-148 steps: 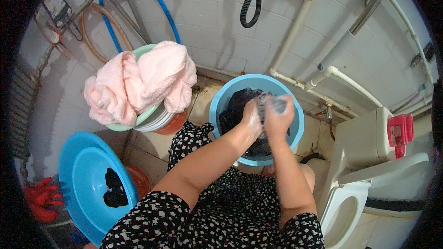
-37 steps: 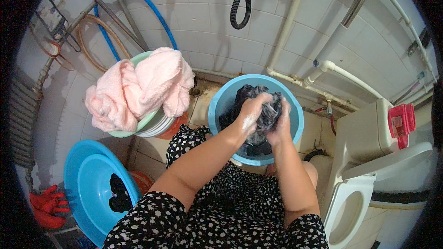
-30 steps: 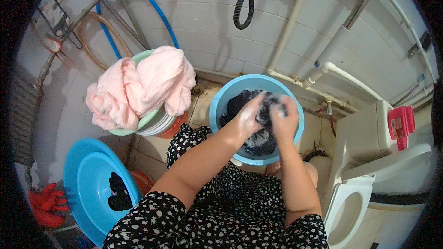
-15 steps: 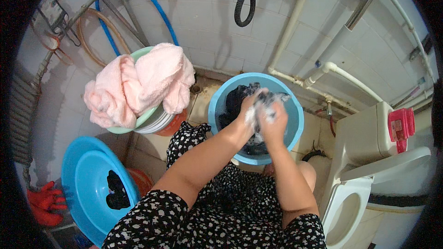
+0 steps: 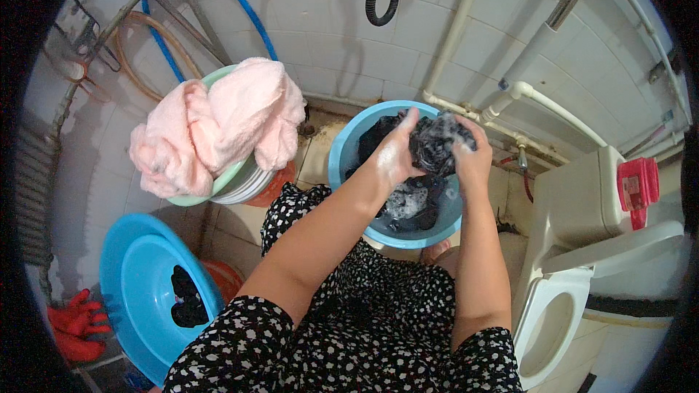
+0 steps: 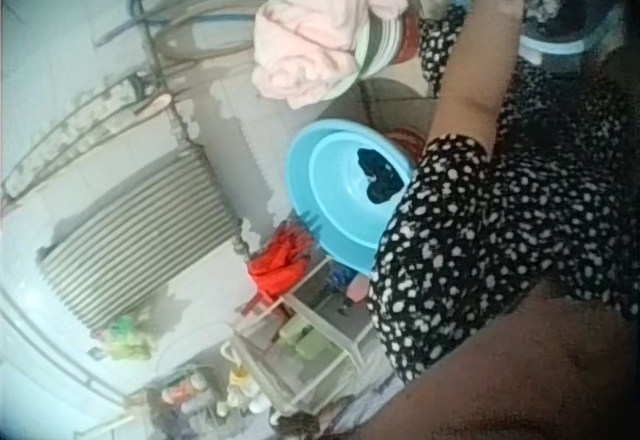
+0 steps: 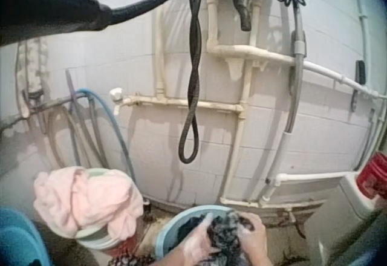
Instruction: The person hand-washes a dark garment in a blue basin filled with soapy water. They scrub the fabric with their hands and a yellow sponge, repeatedly wringing and rinsing the item within the basin.
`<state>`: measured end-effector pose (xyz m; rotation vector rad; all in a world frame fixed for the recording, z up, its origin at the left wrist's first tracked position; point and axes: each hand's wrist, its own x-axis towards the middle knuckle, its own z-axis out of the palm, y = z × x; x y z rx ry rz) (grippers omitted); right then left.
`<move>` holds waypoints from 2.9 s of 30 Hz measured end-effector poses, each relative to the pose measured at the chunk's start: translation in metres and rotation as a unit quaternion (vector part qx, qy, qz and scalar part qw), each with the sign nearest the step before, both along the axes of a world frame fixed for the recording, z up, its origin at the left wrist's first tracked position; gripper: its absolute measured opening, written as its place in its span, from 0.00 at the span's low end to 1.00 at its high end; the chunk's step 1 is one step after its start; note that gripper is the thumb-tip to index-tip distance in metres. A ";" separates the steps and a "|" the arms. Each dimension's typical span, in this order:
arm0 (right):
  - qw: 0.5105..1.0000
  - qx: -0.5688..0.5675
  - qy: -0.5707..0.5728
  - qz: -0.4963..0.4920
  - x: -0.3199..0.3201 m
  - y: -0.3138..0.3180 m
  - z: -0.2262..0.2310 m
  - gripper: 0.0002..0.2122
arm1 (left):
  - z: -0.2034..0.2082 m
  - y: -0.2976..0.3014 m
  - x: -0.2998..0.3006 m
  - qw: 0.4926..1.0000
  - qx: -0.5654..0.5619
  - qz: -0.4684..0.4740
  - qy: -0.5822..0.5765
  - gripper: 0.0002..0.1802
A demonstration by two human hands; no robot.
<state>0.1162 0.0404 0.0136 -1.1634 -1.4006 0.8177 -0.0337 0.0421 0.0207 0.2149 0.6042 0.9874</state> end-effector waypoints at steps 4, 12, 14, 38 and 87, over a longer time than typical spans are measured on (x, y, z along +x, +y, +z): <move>0.940 0.206 -0.270 0.035 -0.029 -0.038 0.019 0.12 | 0.002 0.001 -0.014 0.999 0.019 -0.010 -0.030 0.23; 0.971 0.019 -0.186 -0.147 -0.032 -0.005 0.010 0.08 | -0.047 -0.026 0.042 0.987 0.001 0.163 0.012 0.17; 0.963 0.109 -0.234 -0.080 -0.041 -0.019 0.010 0.08 | -0.061 -0.022 0.027 0.989 0.073 0.122 -0.042 0.17; 0.912 0.285 -0.295 0.018 -0.055 -0.066 0.037 0.09 | -0.011 0.004 -0.014 0.992 -0.017 -0.046 -0.113 0.12; 0.993 0.052 -0.069 -0.085 -0.040 -0.010 -0.015 0.10 | -0.038 -0.022 0.025 0.982 0.052 0.180 0.020 0.11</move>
